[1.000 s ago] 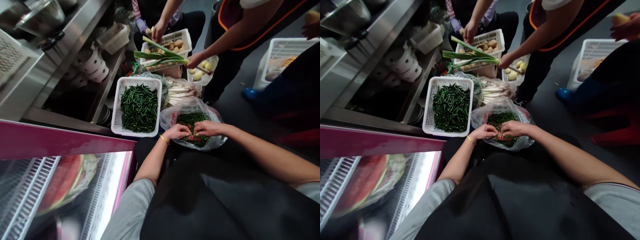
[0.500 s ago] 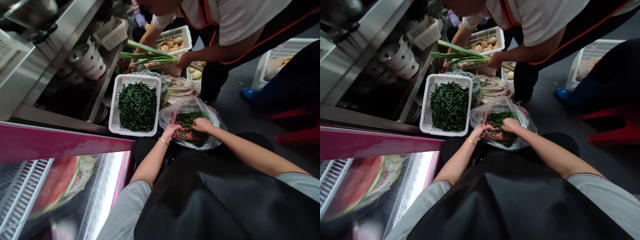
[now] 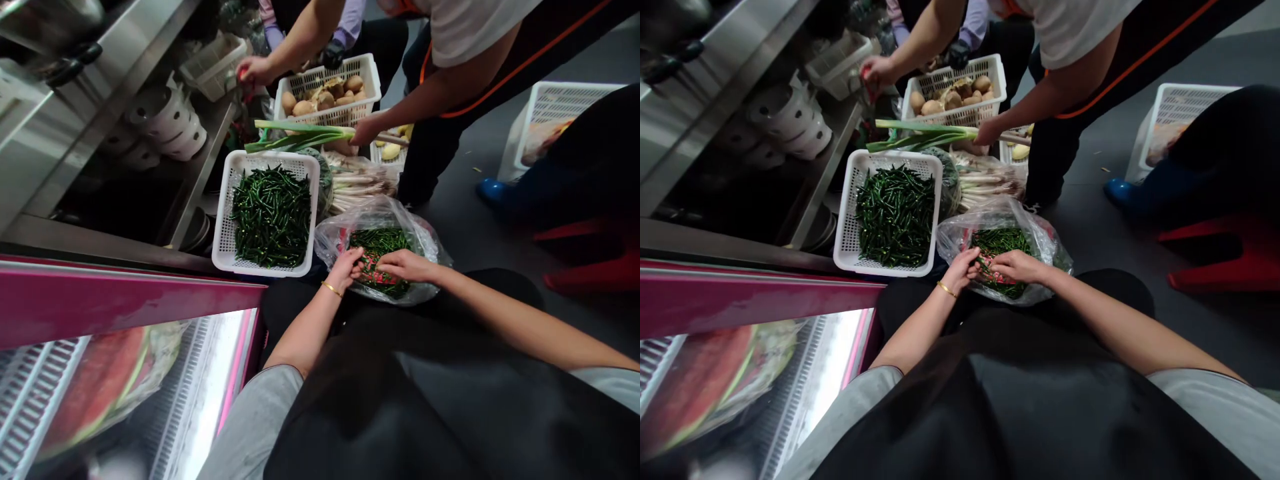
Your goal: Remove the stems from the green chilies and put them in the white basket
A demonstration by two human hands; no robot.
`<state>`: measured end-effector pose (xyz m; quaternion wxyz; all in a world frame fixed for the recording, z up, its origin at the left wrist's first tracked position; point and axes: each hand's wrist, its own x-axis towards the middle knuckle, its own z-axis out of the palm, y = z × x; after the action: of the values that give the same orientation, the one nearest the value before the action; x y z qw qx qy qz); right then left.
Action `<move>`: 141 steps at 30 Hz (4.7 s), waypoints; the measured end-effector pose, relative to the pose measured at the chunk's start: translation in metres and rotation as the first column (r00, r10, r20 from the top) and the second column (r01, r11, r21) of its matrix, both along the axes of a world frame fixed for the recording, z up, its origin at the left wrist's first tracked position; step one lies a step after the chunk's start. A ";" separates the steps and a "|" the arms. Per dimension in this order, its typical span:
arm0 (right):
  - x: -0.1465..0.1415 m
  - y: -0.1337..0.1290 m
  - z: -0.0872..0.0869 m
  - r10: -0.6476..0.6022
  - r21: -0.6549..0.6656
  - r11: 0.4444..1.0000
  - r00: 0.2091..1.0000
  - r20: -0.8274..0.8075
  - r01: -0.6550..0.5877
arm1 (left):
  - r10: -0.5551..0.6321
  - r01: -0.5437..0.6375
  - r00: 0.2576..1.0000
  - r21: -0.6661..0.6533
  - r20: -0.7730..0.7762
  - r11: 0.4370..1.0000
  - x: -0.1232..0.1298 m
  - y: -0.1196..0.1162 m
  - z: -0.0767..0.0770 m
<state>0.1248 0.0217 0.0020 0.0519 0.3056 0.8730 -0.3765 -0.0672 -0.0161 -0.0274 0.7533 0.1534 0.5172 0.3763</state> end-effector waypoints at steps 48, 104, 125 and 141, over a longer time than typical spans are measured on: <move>-0.027 0.027 -0.030 -0.128 0.378 0.922 0.859 0.495 -0.080 | 0.067 0.202 0.787 0.359 -0.613 0.911 -0.008 0.009 -0.024; -0.015 0.056 -0.033 -0.309 0.385 0.912 0.855 0.416 0.143 | 0.130 -0.140 0.974 0.037 0.186 0.990 -0.015 0.009 -0.001; -0.016 0.023 -0.015 -0.027 0.356 0.928 0.934 0.356 -0.108 | -0.014 0.490 0.666 0.424 -0.745 0.762 0.003 0.001 -0.030; -0.029 0.077 -0.035 -0.218 0.246 0.959 0.921 0.324 0.140 | -0.009 -0.023 0.988 0.206 0.154 0.978 -0.014 0.008 -0.002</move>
<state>0.0960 0.0984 -0.0325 0.1369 0.4502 0.8540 -0.2219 -0.0812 -0.0080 -0.0295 0.7694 0.1998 0.4161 0.4417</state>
